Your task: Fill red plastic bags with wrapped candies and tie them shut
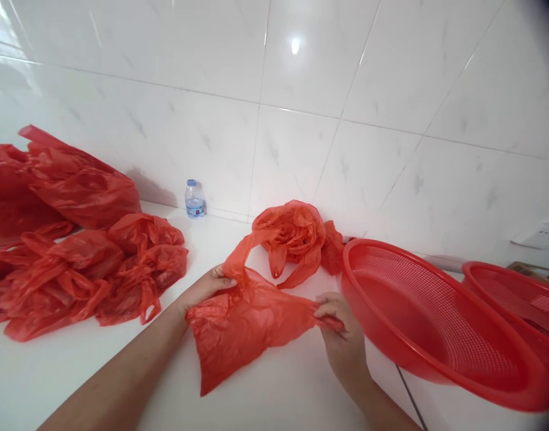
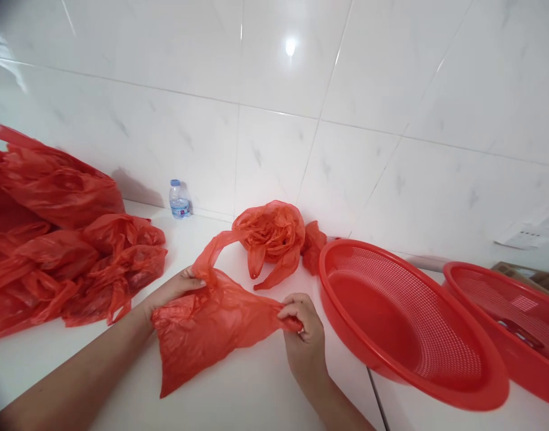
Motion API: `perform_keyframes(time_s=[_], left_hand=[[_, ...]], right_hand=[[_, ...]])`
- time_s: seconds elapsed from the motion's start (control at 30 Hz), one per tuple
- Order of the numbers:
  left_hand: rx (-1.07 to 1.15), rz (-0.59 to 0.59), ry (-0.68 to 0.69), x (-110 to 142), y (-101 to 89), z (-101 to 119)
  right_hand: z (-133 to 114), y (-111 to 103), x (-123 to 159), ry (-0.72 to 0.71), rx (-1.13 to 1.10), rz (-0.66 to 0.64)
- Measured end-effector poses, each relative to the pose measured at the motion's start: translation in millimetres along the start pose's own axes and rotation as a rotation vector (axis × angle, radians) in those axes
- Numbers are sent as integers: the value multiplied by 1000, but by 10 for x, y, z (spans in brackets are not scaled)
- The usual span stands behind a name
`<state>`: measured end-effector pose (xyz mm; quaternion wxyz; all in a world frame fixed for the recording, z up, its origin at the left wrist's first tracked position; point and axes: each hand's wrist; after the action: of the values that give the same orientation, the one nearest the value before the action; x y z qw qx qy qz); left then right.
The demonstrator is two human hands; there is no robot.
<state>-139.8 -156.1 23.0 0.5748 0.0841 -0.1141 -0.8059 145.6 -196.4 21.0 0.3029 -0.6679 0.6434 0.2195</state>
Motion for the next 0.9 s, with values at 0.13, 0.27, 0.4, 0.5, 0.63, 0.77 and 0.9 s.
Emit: perform_keyframes(time_s=[0.13,0.27,0.4,0.5,0.63,0.77,0.9], left_hand=[[59,21,30,21,50,28],[72,48,46,23,151,21],[84,44,43,-6,252,-66],[64,-35,37,-8,347,-128],[12,-157,34,31,498,-138],[-39,-218,33,43,564,-107],[-37,-220,37,12,492,-77]], right_hand=[[-204,22,37,40,113,109],[-508,60,151,-333,334,87],[-552,148,176,-540,449,-122],[-379,207,94,-484,583,-211],[-161,214,32,-383,738,-174],[-128,163,38,-312,644,-173],[-142,74,-15,-297,528,-118]])
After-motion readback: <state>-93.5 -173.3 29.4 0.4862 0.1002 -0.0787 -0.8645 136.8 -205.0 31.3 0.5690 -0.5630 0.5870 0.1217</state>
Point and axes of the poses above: each hand's wrist, its own x-axis away from the middle knuckle, its own y-axis out of the palm, z = x × y, and after that the axes turned 14 degrees about -x, right-handed
